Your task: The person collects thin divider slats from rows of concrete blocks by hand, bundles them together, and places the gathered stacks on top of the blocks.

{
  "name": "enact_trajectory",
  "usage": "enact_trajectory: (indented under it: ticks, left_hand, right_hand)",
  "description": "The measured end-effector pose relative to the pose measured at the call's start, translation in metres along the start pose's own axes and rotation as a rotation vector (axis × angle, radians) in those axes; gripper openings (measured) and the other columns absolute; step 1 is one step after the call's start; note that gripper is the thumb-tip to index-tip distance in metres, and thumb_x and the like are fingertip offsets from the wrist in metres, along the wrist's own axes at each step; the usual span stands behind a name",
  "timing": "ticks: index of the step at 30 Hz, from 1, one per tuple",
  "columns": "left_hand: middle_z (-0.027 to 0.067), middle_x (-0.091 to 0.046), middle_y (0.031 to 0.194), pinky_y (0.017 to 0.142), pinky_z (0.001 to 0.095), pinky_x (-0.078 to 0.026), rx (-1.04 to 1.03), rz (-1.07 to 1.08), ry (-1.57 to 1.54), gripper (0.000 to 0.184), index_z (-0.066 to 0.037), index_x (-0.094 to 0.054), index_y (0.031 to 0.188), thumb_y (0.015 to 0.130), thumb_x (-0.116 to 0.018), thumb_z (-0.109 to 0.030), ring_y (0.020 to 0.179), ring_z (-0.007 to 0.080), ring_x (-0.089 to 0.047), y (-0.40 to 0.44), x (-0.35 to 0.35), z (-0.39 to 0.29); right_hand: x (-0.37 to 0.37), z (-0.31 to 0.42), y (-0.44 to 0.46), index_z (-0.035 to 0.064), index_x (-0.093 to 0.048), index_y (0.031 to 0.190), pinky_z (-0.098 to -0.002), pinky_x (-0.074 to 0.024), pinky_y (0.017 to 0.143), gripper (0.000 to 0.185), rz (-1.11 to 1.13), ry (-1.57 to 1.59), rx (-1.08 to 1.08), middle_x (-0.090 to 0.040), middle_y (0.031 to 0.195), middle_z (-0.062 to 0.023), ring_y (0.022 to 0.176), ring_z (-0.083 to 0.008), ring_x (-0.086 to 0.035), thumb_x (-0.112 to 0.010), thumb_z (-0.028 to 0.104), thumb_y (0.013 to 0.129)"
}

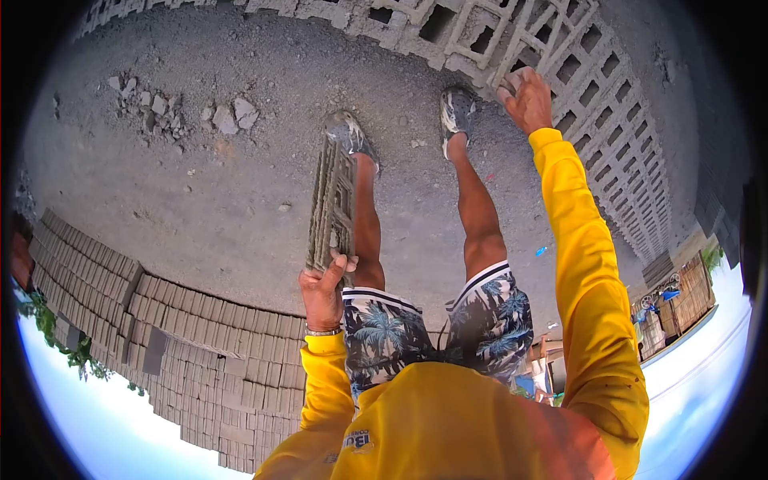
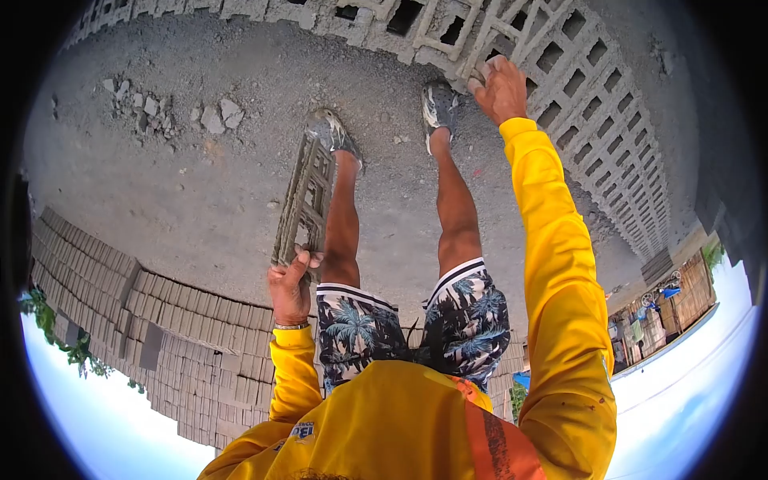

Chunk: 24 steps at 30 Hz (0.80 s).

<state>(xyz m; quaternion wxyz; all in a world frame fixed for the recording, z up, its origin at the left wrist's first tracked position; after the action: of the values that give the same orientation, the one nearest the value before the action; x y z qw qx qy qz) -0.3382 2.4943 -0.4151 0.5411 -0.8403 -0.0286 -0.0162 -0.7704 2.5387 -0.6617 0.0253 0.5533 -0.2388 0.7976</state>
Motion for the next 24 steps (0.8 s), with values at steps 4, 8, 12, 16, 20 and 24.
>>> enact_trajectory:
  ticks: [4, 8, 12, 16, 20, 24]
  left_hand:
    - [0.0102, -0.07, 0.083, 0.082, 0.0338, -0.054, 0.037, 0.052, -0.003, 0.012, 0.002, -0.067, 0.097, 0.088, -0.072, -0.003, 0.08, 0.0204, -0.069, 0.002, 0.003, 0.006]
    - [0.0107, -0.07, 0.081, 0.084, 0.0342, -0.052, 0.075, 0.021, 0.009, 0.01, 0.003, -0.066, 0.099, 0.091, -0.066, -0.003, 0.082, 0.022, -0.069, 0.004, -0.002, 0.001]
    - [0.0098, -0.07, 0.081, 0.084, 0.0335, -0.053, 0.076, 0.062, -0.067, 0.012, 0.003, -0.066, 0.1, 0.09, -0.068, -0.004, 0.081, 0.0202, -0.069, 0.008, 0.008, 0.003]
    - [0.009, -0.07, 0.081, 0.084, 0.0333, -0.053, 0.075, 0.064, -0.035, 0.011, 0.003, -0.067, 0.098, 0.089, -0.068, -0.003, 0.079, 0.0202, -0.068, 0.017, 0.02, -0.001]
    - [0.0082, -0.07, 0.081, 0.079, 0.0303, -0.053, 0.09, 0.005, -0.04, 0.009, 0.001, -0.067, 0.095, 0.087, -0.07, -0.002, 0.079, 0.0174, -0.069, 0.021, 0.032, -0.019]
    - [0.0088, -0.071, 0.082, 0.079, 0.0296, -0.053, 0.064, -0.019, -0.048, 0.009, 0.002, -0.067, 0.095, 0.088, -0.07, -0.002, 0.079, 0.0173, -0.069, 0.028, 0.064, -0.026]
  right_hand:
    - [0.006, 0.044, 0.033, 0.0067, -0.07, 0.108, -0.0452, -0.046, 0.085, 0.037, -0.171, 0.01, 0.021, -0.064, 0.095, -0.0145, 0.094, -0.0346, -0.062, -0.074, 0.029, 0.079]
    - [-0.02, 0.069, 0.057, 0.0061, -0.075, 0.101, -0.0486, -0.0431, 0.087, 0.037, -0.008, -0.214, -0.166, -0.066, 0.1, -0.0132, 0.099, -0.0328, -0.061, -0.073, 0.036, 0.079]
    - [0.005, 0.085, 0.061, 0.004, -0.076, 0.098, -0.0479, -0.0427, 0.088, 0.039, -0.005, -0.106, -0.116, -0.065, 0.102, -0.0149, 0.101, -0.0331, -0.059, -0.075, 0.037, 0.076]
    - [0.039, 0.133, 0.096, 0.0036, -0.076, 0.1, -0.0473, -0.0402, 0.089, 0.043, -0.18, -0.081, -0.021, -0.059, 0.102, -0.0133, 0.103, -0.032, -0.054, -0.077, 0.038, 0.075]
    - [0.004, 0.158, 0.139, 0.0047, -0.076, 0.098, -0.0467, -0.037, 0.093, 0.039, -0.343, 0.021, -0.149, -0.058, 0.105, -0.011, 0.107, -0.0313, -0.052, -0.077, 0.037, 0.076]
    - [-0.022, 0.169, 0.148, 0.002, -0.076, 0.096, -0.0473, -0.0357, 0.094, 0.039, -0.424, 0.054, -0.193, -0.058, 0.107, -0.011, 0.11, -0.0301, -0.053, -0.079, 0.035, 0.074]
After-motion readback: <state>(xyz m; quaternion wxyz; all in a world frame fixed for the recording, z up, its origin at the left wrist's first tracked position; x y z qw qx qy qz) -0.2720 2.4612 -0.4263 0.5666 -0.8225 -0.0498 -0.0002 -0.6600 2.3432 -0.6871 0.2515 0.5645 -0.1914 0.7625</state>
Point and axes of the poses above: each hand's wrist, its own y-axis towards the middle knuckle, its own x-axis out of the back of the hand, z = x × y, the point moved 1 cm from there along y, towards the middle knuckle
